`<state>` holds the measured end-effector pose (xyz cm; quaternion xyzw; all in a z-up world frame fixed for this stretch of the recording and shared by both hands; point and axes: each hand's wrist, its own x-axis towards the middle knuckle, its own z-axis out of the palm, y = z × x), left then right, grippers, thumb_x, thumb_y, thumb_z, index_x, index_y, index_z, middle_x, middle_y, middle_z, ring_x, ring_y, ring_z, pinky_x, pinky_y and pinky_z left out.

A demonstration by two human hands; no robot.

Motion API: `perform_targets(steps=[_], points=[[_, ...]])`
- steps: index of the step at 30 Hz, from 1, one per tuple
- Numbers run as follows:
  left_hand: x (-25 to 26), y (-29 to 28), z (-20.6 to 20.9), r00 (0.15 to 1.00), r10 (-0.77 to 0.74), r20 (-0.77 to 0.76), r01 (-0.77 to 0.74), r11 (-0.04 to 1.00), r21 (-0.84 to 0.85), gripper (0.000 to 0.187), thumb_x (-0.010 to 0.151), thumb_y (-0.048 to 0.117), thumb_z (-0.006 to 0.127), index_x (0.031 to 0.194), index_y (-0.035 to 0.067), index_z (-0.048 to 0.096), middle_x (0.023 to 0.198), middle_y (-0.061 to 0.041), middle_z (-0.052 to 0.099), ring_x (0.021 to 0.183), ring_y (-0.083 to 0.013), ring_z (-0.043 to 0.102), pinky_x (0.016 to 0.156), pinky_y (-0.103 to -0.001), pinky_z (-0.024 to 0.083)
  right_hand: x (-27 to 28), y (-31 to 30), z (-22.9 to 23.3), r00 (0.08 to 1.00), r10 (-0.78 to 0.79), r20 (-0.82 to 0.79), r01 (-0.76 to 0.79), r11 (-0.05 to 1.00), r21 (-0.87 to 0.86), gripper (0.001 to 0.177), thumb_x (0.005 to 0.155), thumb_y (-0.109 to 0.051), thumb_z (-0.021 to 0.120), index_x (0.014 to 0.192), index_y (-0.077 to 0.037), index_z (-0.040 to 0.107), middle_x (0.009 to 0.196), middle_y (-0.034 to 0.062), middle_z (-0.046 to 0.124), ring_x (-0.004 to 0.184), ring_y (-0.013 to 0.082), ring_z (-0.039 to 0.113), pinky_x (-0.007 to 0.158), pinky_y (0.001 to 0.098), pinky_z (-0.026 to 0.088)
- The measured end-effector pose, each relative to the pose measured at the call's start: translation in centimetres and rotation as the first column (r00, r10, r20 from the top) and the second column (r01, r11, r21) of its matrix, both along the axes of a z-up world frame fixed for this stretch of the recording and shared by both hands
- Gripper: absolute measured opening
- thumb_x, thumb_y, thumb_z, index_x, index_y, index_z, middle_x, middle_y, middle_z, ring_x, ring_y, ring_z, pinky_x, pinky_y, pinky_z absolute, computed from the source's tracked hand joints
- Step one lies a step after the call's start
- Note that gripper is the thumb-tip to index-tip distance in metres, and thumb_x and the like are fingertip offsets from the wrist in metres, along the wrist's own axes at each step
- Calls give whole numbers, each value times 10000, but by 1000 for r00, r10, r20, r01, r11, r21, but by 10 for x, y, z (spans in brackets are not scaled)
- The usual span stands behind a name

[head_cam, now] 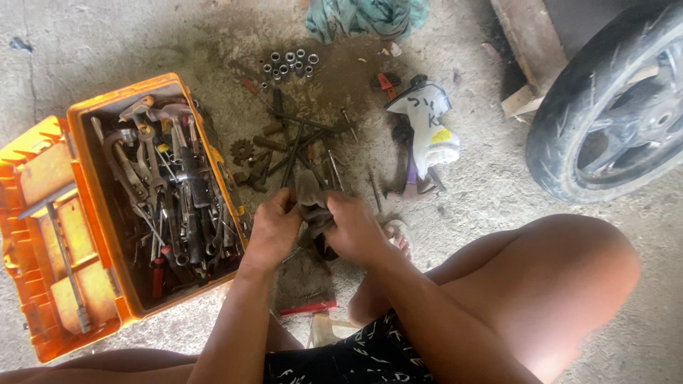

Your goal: The person sits on the floor and wipes various metal tools with a cloth. They pick up items from the floor and an orange toolbox, wipe them, and place them back down or into the box.

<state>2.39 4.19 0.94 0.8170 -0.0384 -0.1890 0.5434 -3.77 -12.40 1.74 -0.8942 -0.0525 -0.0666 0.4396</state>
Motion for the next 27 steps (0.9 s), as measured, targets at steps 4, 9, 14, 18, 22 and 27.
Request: perform_targets(steps=[4, 9, 14, 18, 22, 27], points=[[-1, -11, 12, 998, 49, 27, -50, 999, 14, 169, 938, 137, 637, 953, -17, 705, 770, -89, 695, 677, -117, 595, 610, -313, 503, -5, 9, -9, 991, -131, 22, 131, 991, -24, 169, 804, -30, 650, 972, -23, 640, 829, 116, 707, 699, 248, 680, 623, 399, 546], [-1, -19, 28, 995, 4, -97, -8, 999, -32, 239, 1003, 208, 655, 963, -19, 716, 754, -119, 671, 644, -141, 559, 579, -336, 480, -9, -4, -12, 860, -190, -473, 389, 845, 368, 147, 956, -117, 564, 917, -52, 690, 726, 100, 663, 587, 176, 588, 537, 360, 466], [-4, -22, 35, 1000, 10, 19, -11, 999, 30, 198, 969, 182, 641, 974, 3, 724, 772, -94, 738, 656, -137, 669, 620, -304, 543, -13, -6, 3, 937, -21, -349, 146, 930, 336, 91, 833, -41, 660, 907, -17, 706, 757, 114, 735, 664, 228, 724, 591, 358, 553], [-3, -24, 39, 984, 93, 155, -105, 992, 69, 200, 961, 178, 684, 941, -18, 719, 758, -131, 718, 642, -157, 645, 621, -326, 530, -19, 4, 14, 991, -137, -12, 137, 990, 34, 284, 747, -25, 685, 1030, 1, 678, 793, 199, 698, 713, 365, 693, 614, 421, 514], [-3, -29, 44, 985, 86, 148, -93, 995, 42, 238, 961, 196, 683, 865, -20, 710, 758, -109, 710, 629, -143, 646, 590, -338, 543, -19, 0, 7, 958, -280, -55, 278, 960, -34, 307, 750, -60, 705, 1055, -33, 696, 802, 198, 713, 677, 359, 706, 606, 417, 526], [-8, -35, 44, 991, 106, 81, -109, 993, 34, 255, 957, 218, 710, 880, -26, 710, 653, -133, 681, 575, -160, 590, 562, -354, 500, -10, -11, -7, 860, -168, -482, 391, 823, 411, 219, 917, -78, 573, 1038, 22, 726, 834, 246, 715, 694, 383, 658, 606, 428, 510]])
